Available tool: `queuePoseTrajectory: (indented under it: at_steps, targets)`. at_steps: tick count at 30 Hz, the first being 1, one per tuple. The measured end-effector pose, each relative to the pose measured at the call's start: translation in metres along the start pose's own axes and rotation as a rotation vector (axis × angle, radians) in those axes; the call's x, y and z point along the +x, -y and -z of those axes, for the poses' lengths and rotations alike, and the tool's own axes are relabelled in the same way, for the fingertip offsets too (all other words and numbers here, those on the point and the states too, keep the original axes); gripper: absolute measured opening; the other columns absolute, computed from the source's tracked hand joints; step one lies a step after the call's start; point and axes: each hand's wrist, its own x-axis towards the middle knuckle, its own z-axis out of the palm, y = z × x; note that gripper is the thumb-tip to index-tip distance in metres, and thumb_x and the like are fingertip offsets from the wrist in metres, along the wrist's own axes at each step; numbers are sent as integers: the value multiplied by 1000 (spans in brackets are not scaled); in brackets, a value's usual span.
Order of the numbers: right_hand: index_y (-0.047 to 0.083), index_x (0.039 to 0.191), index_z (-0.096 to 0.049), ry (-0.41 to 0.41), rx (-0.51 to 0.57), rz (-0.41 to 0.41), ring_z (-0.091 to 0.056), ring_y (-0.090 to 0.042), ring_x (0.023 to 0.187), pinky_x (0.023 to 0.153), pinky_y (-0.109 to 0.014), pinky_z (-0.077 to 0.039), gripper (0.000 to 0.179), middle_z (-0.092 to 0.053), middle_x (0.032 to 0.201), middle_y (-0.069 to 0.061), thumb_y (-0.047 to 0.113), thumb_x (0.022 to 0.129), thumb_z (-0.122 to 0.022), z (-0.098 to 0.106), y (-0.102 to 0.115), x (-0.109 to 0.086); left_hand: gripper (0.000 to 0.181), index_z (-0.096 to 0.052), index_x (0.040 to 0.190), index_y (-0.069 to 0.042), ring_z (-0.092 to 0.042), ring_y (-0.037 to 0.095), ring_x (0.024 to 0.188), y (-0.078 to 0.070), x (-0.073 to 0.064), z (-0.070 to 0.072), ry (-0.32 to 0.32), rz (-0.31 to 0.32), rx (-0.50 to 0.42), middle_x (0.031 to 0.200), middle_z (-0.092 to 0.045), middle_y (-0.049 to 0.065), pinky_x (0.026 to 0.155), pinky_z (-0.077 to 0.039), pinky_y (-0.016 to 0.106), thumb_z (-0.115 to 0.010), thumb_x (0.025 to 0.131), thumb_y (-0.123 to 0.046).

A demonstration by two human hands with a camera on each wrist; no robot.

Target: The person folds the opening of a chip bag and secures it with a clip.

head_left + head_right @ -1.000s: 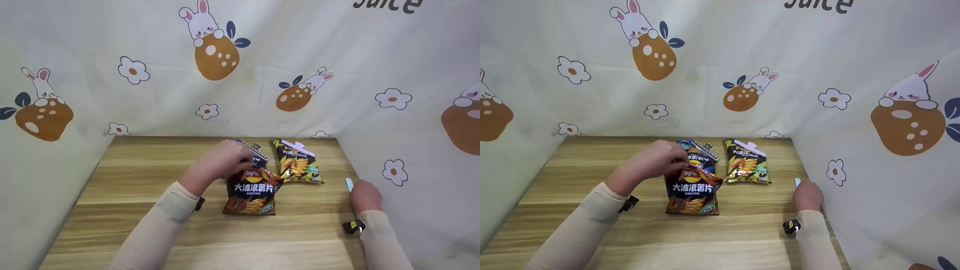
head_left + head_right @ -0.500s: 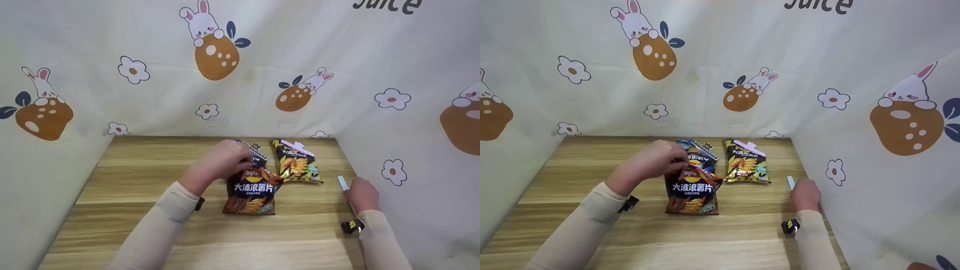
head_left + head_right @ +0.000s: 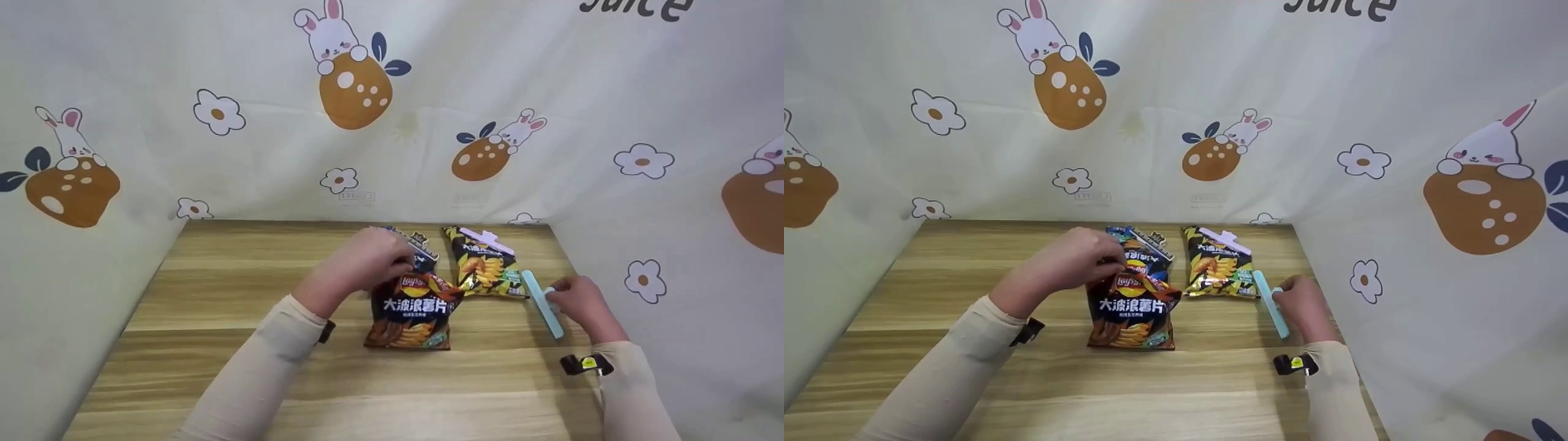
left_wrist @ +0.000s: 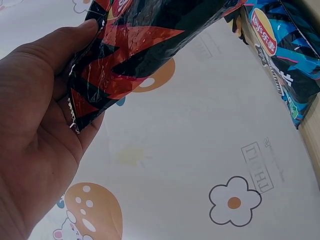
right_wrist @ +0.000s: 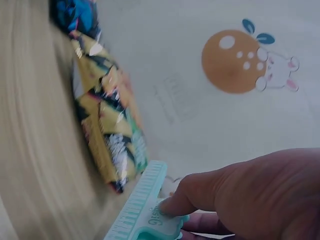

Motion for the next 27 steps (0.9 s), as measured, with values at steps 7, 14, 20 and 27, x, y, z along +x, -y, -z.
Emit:
queuePoseTrajectory:
  at_steps: [7, 14, 20, 27]
  targets:
    - [-7, 132, -69, -81, 112, 158, -69, -32, 111, 86, -33, -57, 38, -73, 121, -21, 19, 105, -77, -7, 44, -16, 12, -81, 97, -15, -72, 19, 87, -1, -1, 1, 11, 1, 7, 95, -78, -2, 87, -62, 41, -77, 105, -22]
    - [-1, 126, -75, -114, 238, 376, -73, -25, 102, 83, -22, -58, 28, -76, 111, -14, 11, 102, -82, -23, 90, -39, 15, -78, 92, -15, -70, 18, 83, -1, 0, 1, 11, 10, 1, 91, -76, -2, 84, -61, 40, -77, 105, -22]
    - [5, 115, -81, -159, 228, 508, -71, -20, 97, 84, -23, -57, 21, -78, 104, -6, 5, 94, -87, -37, 114, -52, 16, -77, 91, -15, -69, 18, 82, -1, 1, 0, 0, 8, 3, 90, -75, -3, 84, -61, 41, -77, 105, -22]
    - [11, 112, -83, -128, 240, 547, -72, -23, 93, 76, -28, -63, 21, -79, 105, -4, 3, 93, -88, -44, 130, -63, 14, -79, 93, -14, -71, 20, 84, -2, 2, -1, -1, 10, -15, 92, -76, -1, 85, -62, 42, -77, 105, -21]
